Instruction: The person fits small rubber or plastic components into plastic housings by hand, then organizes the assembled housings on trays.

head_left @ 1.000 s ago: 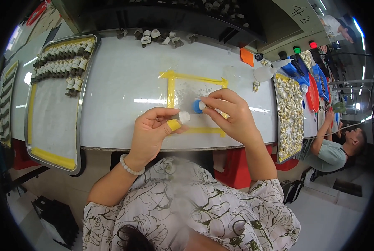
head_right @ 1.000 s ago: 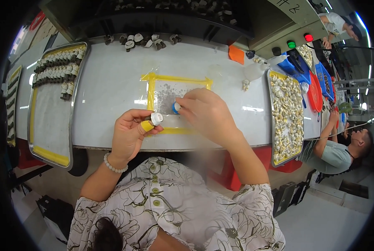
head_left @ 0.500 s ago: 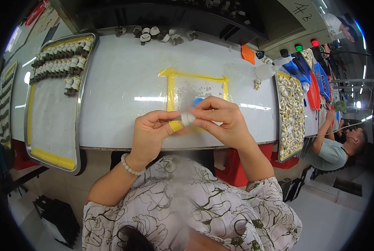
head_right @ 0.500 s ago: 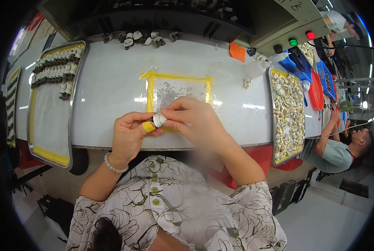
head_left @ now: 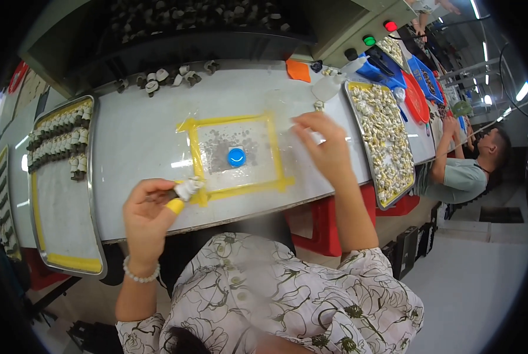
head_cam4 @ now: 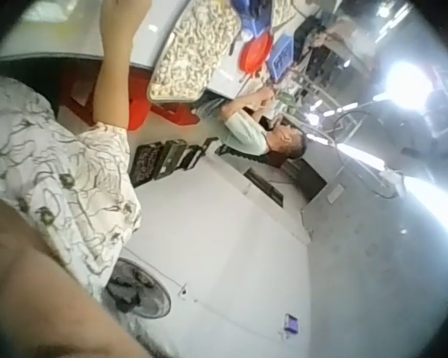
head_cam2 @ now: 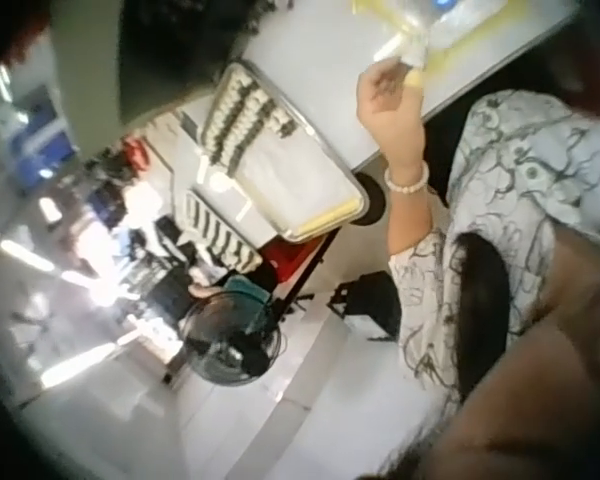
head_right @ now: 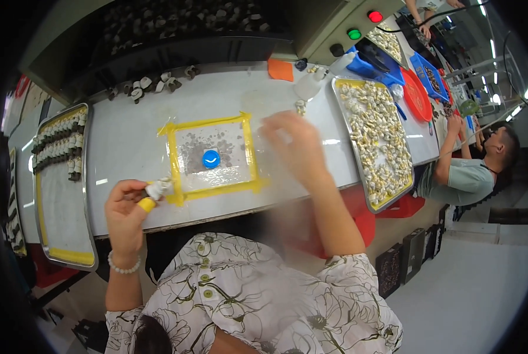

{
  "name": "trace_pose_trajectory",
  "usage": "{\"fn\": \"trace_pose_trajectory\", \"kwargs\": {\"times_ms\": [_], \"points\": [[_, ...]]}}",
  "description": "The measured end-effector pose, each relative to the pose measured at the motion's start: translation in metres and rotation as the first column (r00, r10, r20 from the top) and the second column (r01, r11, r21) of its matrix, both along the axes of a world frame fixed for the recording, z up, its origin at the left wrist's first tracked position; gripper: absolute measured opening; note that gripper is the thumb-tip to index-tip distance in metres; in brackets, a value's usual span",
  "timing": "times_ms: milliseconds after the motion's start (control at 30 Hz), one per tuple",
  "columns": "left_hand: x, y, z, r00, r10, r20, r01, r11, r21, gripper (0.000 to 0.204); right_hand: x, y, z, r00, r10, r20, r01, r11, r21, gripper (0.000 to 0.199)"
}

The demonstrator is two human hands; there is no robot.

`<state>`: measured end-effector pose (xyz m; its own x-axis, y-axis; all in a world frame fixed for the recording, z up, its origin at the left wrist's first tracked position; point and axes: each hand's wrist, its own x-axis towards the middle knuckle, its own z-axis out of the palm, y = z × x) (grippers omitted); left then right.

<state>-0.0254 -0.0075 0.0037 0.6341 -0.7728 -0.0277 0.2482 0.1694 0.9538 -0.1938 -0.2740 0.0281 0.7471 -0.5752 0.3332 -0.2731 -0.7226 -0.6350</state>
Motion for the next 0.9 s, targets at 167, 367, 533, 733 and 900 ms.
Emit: {"fn": "trace_pose_trajectory", "kwargs": {"times_ms": [167, 367, 533, 733, 900], "points": [[0.068, 0.062, 0.027, 0.847, 0.342, 0.406, -0.402, 0.913, 0.068, 0.029, -0.025, -0.061, -0.014, 0.916, -0.372, -0.152, 0.329, 0.911, -0.248, 0.014], [0.138, 0.109, 0.007, 0.555, 0.363, 0.748, -0.715, 0.668, 0.207, 0.032, -0.022, -0.057, -0.026, 0.923, -0.311, -0.226, 0.258, 0.937, -0.235, 0.015], [0.148, 0.103, -0.002, 0.56, 0.282, 0.779, -0.74, 0.593, 0.317, 0.029, -0.017, -0.031, -0.03, 0.966, -0.173, -0.194, 0.114, 0.953, -0.282, 0.03], [0.14, 0.092, 0.005, 0.534, 0.111, 0.838, -0.679, 0.647, 0.347, 0.031, -0.021, -0.009, -0.029, 0.984, -0.084, -0.158, 0.024, 0.938, -0.347, 0.026], [0.141, 0.097, 0.011, 0.47, -0.084, 0.879, -0.685, 0.593, 0.423, 0.034, -0.022, -0.01, -0.032, 0.992, -0.043, -0.115, 0.014, 0.97, -0.244, 0.026]]}}
